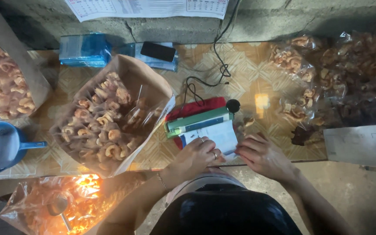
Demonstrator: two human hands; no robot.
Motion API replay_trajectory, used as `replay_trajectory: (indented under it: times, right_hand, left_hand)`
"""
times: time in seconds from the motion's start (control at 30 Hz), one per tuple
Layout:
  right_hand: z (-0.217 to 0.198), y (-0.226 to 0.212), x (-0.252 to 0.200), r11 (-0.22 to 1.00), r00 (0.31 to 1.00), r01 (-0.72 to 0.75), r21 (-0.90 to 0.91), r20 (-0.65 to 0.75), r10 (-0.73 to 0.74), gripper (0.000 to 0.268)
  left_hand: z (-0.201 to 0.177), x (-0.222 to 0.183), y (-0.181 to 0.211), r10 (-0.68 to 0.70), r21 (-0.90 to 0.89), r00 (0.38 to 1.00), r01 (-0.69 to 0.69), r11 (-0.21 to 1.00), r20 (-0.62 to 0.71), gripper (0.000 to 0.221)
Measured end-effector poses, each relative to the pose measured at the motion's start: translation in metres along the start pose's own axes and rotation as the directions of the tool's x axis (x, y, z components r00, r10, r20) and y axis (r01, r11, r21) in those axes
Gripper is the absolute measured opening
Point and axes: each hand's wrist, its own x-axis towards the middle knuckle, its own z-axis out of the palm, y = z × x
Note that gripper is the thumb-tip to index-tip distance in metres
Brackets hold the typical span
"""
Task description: Filling small plastic bags with snacks and sealing them using a manual heat sealer.
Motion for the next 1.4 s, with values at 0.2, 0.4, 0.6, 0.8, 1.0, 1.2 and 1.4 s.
replay_trajectory:
  times: [0.2,0.4,0.6,0.8,1.0,1.2,1.4]
  right_hand:
    - [0.01,-0.001,0.009,0.984,1.0,0.013,0.178,-0.007,-0.012,0.003]
    - [-0.008,0.003,-0.017,0.979,0.995,-0.046,0.198,-0.082,0.063,0.018]
    - [0.136,0.083,-0.018,0.981,0.955,-0.181,-0.071,-0.251,0.158,0.009]
    - [0.2,0.107,-0.02,0.963,0.96,-0.257,-0.081,-0.139,0.244,0.015]
    - [0.193,0.111,-0.007,0.947,0.953,-0.3,-0.11,-0.073,0.294,0.01]
    - [0.168,0.115,0.023,0.949,0.948,-0.316,0.013,-0.04,0.316,0.013]
    - [0.206,0.144,0.018,0.962,0.962,-0.245,-0.119,-0.156,0.225,0.022]
  left_hand:
    - [0.022,-0.001,-0.005,-0.102,-0.265,0.993,0.083,0.961,-0.058,0.057]
    - [0.012,-0.006,0.003,-0.159,-0.416,0.984,0.112,0.903,-0.08,0.017]
    - [0.181,-0.033,-0.041,-0.68,-0.547,0.728,0.607,0.576,0.092,0.038]
    - [0.213,-0.045,-0.055,-0.485,-0.135,0.869,0.471,0.872,-0.098,0.019]
    - [0.164,-0.026,-0.065,-0.496,0.055,0.853,0.494,0.867,0.159,0.049]
    - [0.196,-0.001,-0.17,-0.781,-0.52,0.563,0.768,0.374,0.271,0.047]
    - [0.269,0.01,-0.193,-0.532,-0.57,0.327,0.722,-0.392,0.781,0.031]
